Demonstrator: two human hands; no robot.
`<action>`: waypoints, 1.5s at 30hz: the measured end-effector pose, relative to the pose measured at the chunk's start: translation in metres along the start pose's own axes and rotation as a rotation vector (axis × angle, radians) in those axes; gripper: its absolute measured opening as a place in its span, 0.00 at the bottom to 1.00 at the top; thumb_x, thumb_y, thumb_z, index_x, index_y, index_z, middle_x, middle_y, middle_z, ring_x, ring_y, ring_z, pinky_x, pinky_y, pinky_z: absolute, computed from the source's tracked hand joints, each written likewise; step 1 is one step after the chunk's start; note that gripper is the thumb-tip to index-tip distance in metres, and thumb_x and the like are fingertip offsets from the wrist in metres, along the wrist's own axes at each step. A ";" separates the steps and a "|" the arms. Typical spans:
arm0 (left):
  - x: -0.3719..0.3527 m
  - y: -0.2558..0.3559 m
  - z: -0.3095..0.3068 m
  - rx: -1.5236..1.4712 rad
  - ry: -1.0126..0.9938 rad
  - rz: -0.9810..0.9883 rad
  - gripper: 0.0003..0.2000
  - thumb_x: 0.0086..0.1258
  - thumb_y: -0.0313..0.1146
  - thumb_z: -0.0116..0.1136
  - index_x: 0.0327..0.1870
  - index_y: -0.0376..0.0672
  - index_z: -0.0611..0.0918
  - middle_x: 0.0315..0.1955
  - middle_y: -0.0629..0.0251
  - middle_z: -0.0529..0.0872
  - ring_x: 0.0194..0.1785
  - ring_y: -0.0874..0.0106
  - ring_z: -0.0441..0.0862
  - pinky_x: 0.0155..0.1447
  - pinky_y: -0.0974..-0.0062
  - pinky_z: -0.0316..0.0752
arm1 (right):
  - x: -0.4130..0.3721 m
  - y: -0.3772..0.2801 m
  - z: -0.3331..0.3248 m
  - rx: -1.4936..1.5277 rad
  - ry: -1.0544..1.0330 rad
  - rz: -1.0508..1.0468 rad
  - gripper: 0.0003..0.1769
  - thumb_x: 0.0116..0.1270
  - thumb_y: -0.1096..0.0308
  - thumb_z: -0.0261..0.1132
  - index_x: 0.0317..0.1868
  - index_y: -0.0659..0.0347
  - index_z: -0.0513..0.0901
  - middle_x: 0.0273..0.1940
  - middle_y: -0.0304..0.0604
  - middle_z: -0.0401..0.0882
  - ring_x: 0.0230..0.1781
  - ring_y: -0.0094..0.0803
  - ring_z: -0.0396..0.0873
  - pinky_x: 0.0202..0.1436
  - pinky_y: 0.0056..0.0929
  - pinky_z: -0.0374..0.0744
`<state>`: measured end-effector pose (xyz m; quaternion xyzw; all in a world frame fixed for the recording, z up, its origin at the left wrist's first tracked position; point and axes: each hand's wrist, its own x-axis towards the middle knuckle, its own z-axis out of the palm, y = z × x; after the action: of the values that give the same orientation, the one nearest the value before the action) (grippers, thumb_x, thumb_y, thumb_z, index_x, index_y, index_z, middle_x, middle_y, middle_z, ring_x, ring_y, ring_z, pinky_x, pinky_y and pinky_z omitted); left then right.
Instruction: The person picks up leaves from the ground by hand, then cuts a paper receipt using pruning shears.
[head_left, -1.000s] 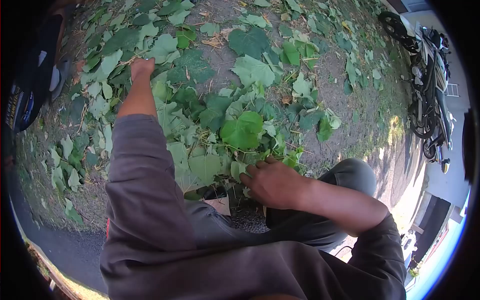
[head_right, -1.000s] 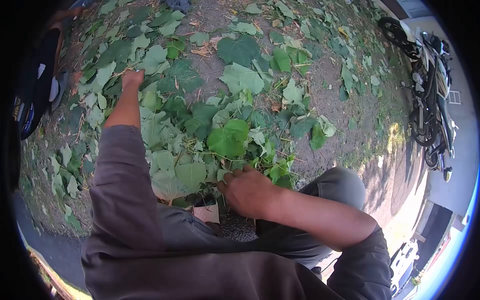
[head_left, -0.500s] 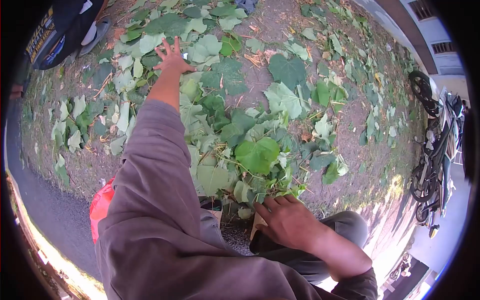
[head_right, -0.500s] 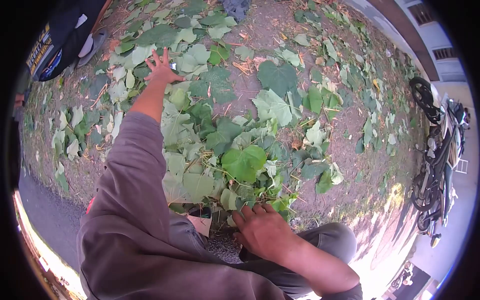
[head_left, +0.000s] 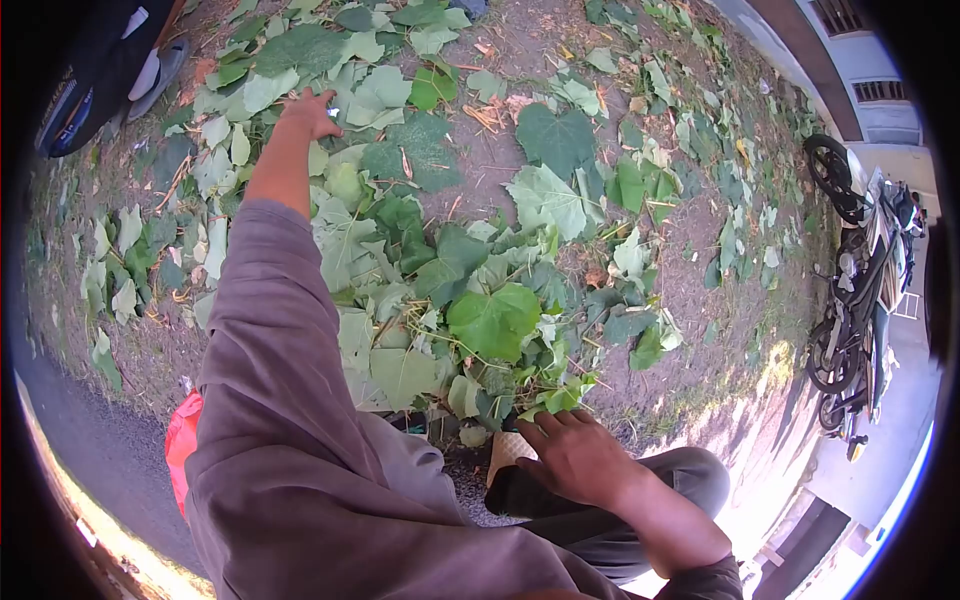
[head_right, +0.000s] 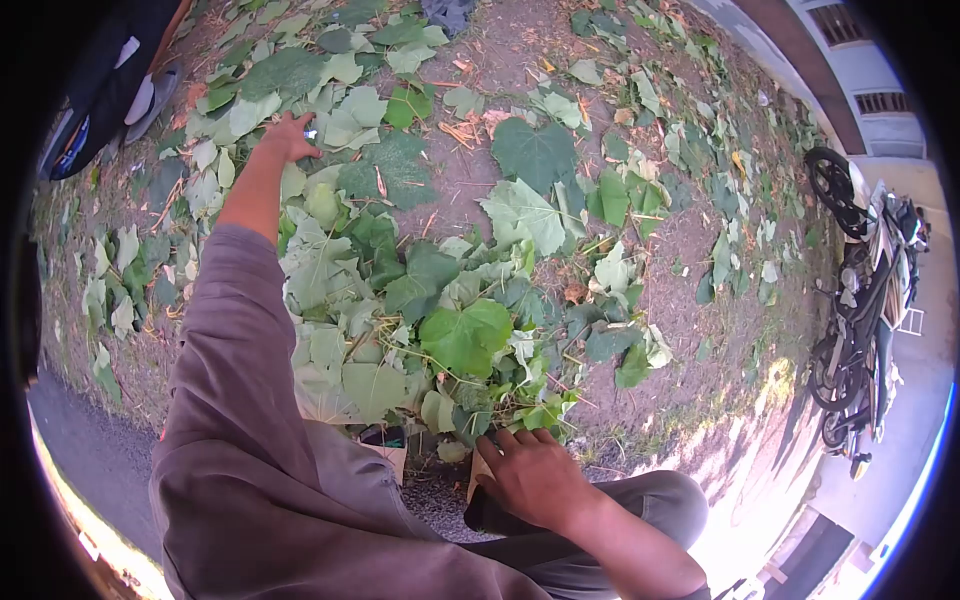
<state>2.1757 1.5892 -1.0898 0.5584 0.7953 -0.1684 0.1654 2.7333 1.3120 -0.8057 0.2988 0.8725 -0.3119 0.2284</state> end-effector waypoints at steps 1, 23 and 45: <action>-0.003 -0.001 0.000 0.011 -0.004 -0.001 0.54 0.55 0.59 0.78 0.85 0.67 0.60 0.81 0.44 0.63 0.78 0.42 0.71 0.79 0.35 0.63 | 0.001 0.000 -0.001 0.011 0.002 -0.005 0.24 0.74 0.54 0.66 0.62 0.62 0.80 0.48 0.50 0.84 0.50 0.47 0.85 0.57 0.45 0.80; -0.406 0.103 0.077 -0.211 -0.263 0.840 0.16 0.62 0.25 0.59 0.51 0.38 0.87 0.49 0.43 0.87 0.50 0.49 0.89 0.58 0.54 0.83 | 0.023 -0.013 -0.002 -0.084 -0.055 -0.217 0.24 0.73 0.55 0.68 0.61 0.62 0.81 0.46 0.50 0.83 0.49 0.48 0.85 0.59 0.45 0.80; -0.259 -0.383 0.147 -0.448 0.308 -0.885 0.69 0.46 0.84 0.67 0.87 0.49 0.58 0.84 0.38 0.55 0.83 0.43 0.63 0.78 0.41 0.68 | 0.059 0.003 0.006 0.198 -0.153 0.059 0.26 0.73 0.59 0.71 0.63 0.66 0.80 0.54 0.61 0.86 0.54 0.54 0.86 0.56 0.47 0.84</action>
<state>1.9080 1.1850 -1.0715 0.1378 0.9870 0.0364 0.0748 2.6943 1.3321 -0.8450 0.3205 0.8084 -0.4114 0.2730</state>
